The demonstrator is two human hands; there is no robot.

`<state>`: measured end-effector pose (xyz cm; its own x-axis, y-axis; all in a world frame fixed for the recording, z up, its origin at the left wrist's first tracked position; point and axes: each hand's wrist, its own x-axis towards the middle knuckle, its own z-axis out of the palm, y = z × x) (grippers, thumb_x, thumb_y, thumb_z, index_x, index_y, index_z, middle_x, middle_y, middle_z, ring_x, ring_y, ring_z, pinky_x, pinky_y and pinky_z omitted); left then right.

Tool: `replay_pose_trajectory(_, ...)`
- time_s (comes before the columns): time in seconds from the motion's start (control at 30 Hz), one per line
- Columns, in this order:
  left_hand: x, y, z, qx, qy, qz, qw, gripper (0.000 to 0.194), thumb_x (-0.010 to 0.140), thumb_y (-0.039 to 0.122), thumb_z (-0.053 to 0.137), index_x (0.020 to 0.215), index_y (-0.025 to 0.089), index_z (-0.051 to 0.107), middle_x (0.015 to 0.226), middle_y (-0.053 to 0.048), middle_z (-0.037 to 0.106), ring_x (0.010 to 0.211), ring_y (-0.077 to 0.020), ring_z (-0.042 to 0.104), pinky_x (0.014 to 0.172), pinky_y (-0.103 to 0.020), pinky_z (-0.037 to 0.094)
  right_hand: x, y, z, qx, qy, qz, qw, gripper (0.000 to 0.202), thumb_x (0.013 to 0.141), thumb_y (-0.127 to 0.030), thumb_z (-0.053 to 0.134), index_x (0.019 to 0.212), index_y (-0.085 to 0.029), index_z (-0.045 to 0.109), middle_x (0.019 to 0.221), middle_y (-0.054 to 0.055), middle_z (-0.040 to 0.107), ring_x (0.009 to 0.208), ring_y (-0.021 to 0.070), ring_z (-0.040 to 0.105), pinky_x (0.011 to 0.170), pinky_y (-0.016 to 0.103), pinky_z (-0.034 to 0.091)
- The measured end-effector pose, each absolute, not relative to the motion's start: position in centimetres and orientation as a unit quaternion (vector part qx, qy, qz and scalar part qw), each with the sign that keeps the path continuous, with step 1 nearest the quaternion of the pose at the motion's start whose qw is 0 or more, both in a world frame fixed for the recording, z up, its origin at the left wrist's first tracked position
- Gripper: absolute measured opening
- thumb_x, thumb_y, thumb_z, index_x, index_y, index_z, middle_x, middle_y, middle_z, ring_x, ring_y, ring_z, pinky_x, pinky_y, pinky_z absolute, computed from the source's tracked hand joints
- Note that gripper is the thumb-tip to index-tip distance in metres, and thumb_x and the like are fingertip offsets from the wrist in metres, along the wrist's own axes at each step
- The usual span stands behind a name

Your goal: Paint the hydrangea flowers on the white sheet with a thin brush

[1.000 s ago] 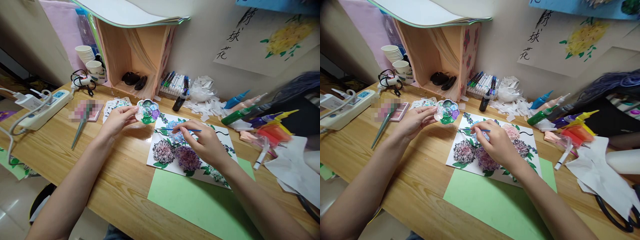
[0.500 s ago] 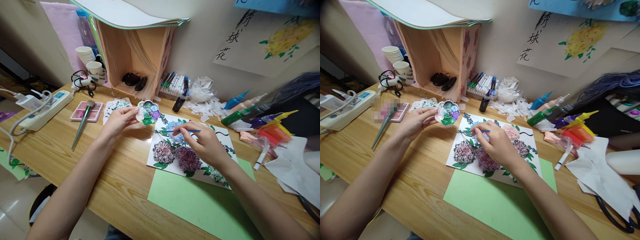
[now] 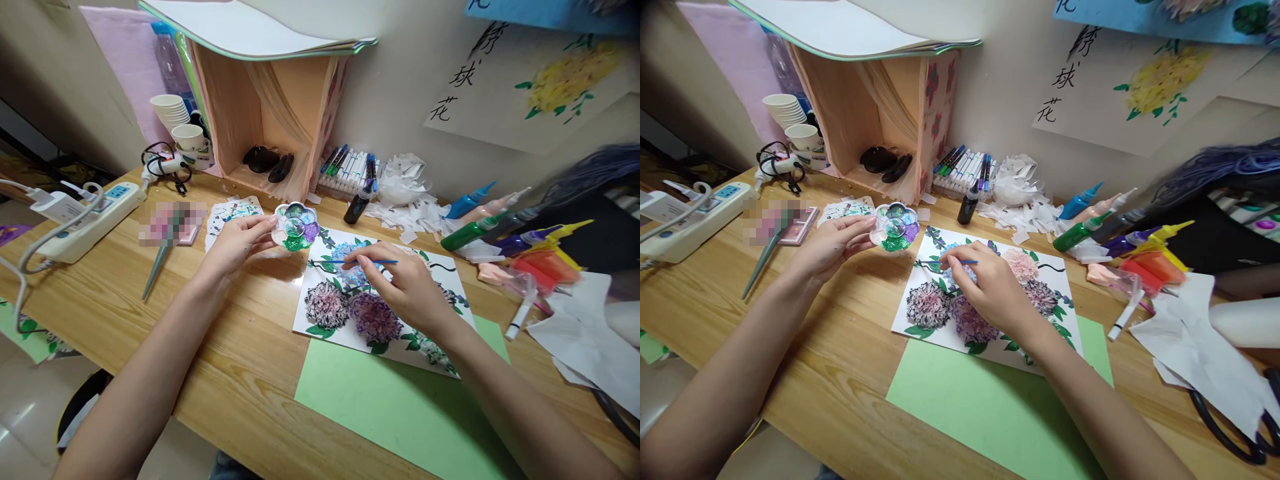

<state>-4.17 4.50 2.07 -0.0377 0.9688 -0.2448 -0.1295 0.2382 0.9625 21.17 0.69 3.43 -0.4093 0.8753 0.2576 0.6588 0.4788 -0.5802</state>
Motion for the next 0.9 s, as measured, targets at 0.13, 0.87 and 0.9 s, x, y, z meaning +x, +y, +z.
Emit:
replay_pose_trajectory(0.13, -4.0, 4.4, 2.1, 0.382, 0.533, 0.483, 0.581, 0.027, 0.063, 0.033, 0.079, 0.084, 0.017, 0.074, 0.088, -0.006, 0.073, 0.073, -0.0108, 0.065, 0.072, -0.020, 0.053, 21.5, 0.4, 4.0, -0.460, -0.803, 0.197, 0.324, 0.024, 0.093, -0.029, 0.042, 0.088, -0.023, 0.065, 0.086, 0.003, 0.069, 0.085, 0.0192, 0.062, 0.074, 0.034, 0.046)
replay_pose_trajectory(0.87, -1.8, 3.1, 2.4, 0.373, 0.522, 0.435, 0.632, 0.030, 0.066, 0.034, 0.078, 0.089, 0.015, 0.073, 0.089, -0.008, 0.074, 0.073, -0.0111, 0.066, 0.073, -0.022, 0.052, 21.6, -0.5, 4.6, -0.406, -0.786, 0.178, 0.430, 0.024, 0.095, -0.023, 0.038, 0.089, -0.024, 0.061, 0.083, 0.002, 0.066, 0.081, 0.0167, 0.061, 0.074, 0.032, 0.046)
replay_pose_trajectory(0.9, -1.8, 3.1, 2.3, 0.373, 0.522, 0.435, 0.632, 0.030, 0.066, 0.034, 0.078, 0.088, 0.015, 0.073, 0.089, -0.008, 0.074, 0.072, -0.0111, 0.066, 0.073, -0.022, 0.052, 21.6, -0.4, 4.6, -0.407, -0.786, 0.180, 0.429, 0.024, 0.095, -0.023, 0.038, 0.089, -0.024, 0.061, 0.083, 0.002, 0.066, 0.081, 0.0166, 0.061, 0.074, 0.032, 0.046)
